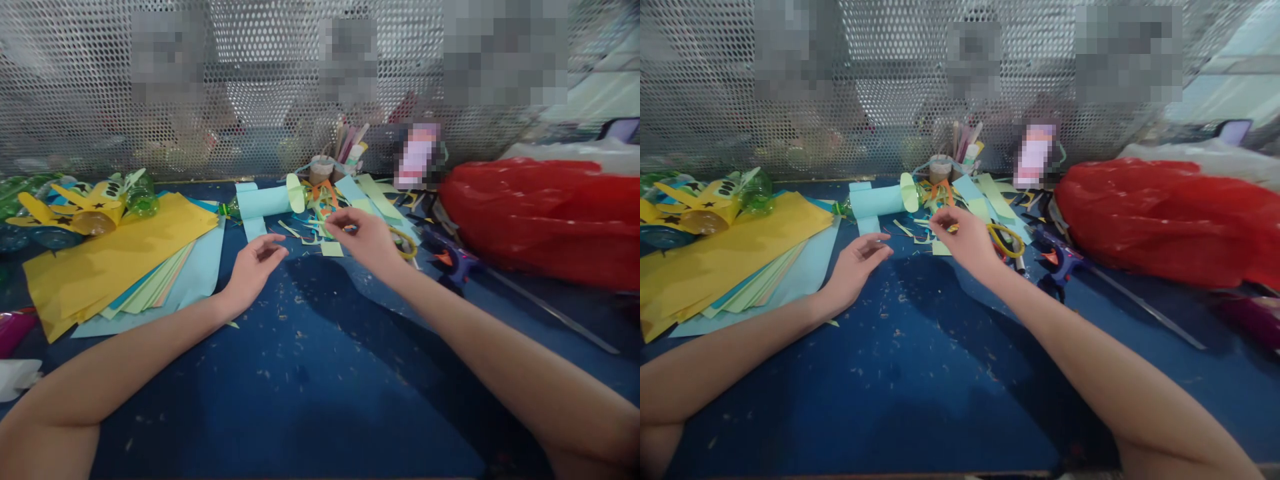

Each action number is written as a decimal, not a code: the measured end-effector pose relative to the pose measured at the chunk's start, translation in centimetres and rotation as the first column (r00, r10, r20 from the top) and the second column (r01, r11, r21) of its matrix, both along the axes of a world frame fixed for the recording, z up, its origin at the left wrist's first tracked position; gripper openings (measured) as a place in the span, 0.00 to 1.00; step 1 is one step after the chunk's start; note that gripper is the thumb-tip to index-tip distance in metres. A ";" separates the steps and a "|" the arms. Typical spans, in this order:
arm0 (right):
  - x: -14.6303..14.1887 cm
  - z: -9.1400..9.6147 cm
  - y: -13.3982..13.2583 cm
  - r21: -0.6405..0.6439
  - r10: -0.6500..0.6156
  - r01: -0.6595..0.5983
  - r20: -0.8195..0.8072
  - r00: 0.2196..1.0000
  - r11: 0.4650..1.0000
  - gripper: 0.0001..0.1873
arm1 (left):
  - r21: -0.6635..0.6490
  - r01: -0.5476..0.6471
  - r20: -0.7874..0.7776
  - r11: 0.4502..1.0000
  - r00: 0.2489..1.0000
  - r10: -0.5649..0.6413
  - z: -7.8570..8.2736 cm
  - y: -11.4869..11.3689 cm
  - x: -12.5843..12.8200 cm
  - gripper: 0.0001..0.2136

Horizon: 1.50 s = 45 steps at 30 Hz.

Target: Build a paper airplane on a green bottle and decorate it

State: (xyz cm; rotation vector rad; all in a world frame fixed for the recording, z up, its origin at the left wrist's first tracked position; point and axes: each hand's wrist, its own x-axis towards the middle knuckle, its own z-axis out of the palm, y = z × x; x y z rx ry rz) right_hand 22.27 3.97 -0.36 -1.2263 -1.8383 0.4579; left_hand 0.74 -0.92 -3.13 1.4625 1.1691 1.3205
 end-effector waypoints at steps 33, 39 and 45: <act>3.5 0.6 2.2 -0.219 0.323 -0.237 0.647 0.691 0.947 0.11 | -0.037 0.025 -0.156 0.999 0.987 -0.030 0.6 -0.4 0.2 0.04; 3.5 0.6 2.0 -0.220 0.331 -0.248 0.631 0.701 0.943 0.06 | -0.032 0.010 -0.158 0.999 0.987 -0.015 0.7 -0.5 0.2 0.03; 0.0 0.2 -1.1 0.021 0.302 -0.368 0.526 0.795 0.930 0.07 | 0.189 0.050 -0.351 0.981 0.936 0.020 0.7 -1.1 0.2 0.04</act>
